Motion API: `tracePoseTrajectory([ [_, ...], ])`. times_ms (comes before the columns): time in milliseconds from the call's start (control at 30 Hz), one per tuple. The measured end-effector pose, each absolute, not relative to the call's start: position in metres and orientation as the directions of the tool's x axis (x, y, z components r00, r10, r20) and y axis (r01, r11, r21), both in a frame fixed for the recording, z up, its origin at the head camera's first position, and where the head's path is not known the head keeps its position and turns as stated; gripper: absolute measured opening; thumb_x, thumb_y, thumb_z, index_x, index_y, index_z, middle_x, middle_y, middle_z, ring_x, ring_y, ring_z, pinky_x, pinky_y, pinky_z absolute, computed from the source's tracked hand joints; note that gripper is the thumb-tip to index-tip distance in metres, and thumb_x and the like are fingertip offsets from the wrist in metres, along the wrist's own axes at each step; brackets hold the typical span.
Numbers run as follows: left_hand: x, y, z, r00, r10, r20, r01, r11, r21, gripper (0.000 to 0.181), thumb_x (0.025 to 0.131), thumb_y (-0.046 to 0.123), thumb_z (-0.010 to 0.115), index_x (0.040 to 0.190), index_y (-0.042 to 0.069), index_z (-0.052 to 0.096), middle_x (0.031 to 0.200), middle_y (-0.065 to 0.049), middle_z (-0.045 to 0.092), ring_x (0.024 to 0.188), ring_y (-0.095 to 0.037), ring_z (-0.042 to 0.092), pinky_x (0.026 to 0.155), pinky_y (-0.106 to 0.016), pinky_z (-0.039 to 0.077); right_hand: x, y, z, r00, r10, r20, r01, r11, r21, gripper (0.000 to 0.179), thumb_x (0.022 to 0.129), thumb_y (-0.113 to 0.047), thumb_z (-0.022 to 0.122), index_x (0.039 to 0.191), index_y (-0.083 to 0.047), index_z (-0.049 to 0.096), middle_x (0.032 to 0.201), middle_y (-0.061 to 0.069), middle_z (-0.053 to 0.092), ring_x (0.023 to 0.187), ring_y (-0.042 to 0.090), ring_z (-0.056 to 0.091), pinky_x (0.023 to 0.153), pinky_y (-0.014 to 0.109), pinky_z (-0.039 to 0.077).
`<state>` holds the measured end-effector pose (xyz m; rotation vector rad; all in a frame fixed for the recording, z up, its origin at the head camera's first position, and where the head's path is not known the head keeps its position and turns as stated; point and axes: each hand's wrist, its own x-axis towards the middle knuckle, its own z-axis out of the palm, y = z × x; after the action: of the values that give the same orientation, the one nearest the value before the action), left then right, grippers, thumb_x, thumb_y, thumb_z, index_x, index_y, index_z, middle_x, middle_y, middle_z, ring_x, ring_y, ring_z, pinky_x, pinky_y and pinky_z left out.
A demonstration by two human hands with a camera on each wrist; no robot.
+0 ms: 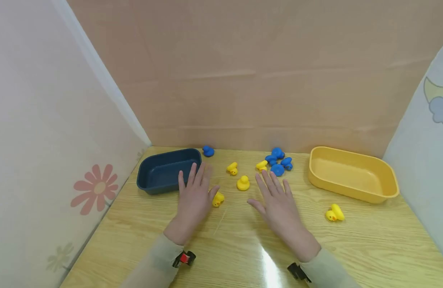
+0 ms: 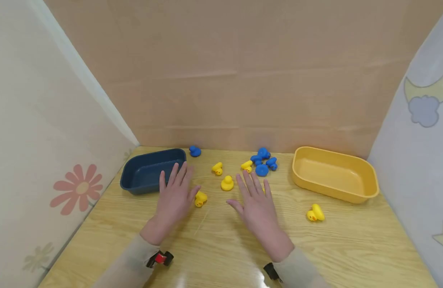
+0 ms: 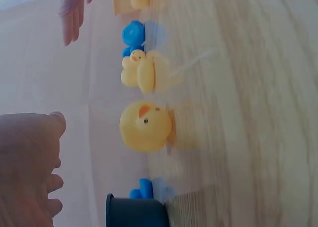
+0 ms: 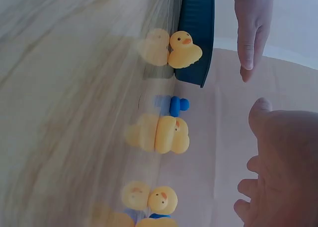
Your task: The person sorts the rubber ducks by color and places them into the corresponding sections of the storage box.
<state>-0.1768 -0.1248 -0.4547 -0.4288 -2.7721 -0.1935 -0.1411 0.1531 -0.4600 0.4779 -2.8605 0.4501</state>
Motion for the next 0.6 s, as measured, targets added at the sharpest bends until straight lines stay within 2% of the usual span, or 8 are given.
tracePoseTrajectory([
  [167, -0.181, -0.135, -0.454, -0.911, 0.232, 0.340, 0.286, 0.951, 0.116, 0.074, 0.113, 0.049, 0.060, 0.174, 0.013, 0.037, 0.180, -0.011, 0.029, 0.168, -0.037, 0.018, 0.130, -0.073, 0.007, -0.146, 0.142, -0.461, -0.921, -0.297, 0.252, -0.362, 0.892, -0.272, 0.087, 0.111, -0.059, 0.057, 0.176, -0.010, 0.027, 0.183, 0.014, 0.016, 0.168, 0.039, 0.014, 0.133, 0.066, 0.008],
  [367, -0.185, -0.147, -0.454, -0.916, 0.201, 0.347, 0.270, 0.949, 0.162, 0.074, 0.111, 0.047, 0.064, 0.172, 0.014, 0.041, 0.178, -0.012, 0.032, 0.168, -0.038, 0.018, 0.129, -0.075, 0.007, -0.149, 0.132, -0.463, -0.915, -0.304, 0.267, -0.381, 0.869, -0.315, 0.089, 0.108, -0.054, 0.066, 0.174, -0.007, 0.031, 0.181, 0.017, 0.021, 0.167, 0.040, 0.017, 0.132, 0.067, 0.011],
  [600, -0.189, -0.161, -0.454, -0.926, 0.183, 0.330, 0.250, 0.952, 0.175, 0.068, 0.114, 0.047, 0.059, 0.173, 0.020, 0.041, 0.179, -0.013, 0.031, 0.168, -0.039, 0.016, 0.128, -0.077, 0.007, -0.154, 0.121, -0.467, -0.897, -0.319, 0.307, -0.420, 0.831, -0.365, 0.092, 0.104, -0.050, 0.075, 0.173, -0.006, 0.034, 0.177, 0.019, 0.034, 0.164, 0.041, 0.028, 0.133, 0.063, 0.014],
])
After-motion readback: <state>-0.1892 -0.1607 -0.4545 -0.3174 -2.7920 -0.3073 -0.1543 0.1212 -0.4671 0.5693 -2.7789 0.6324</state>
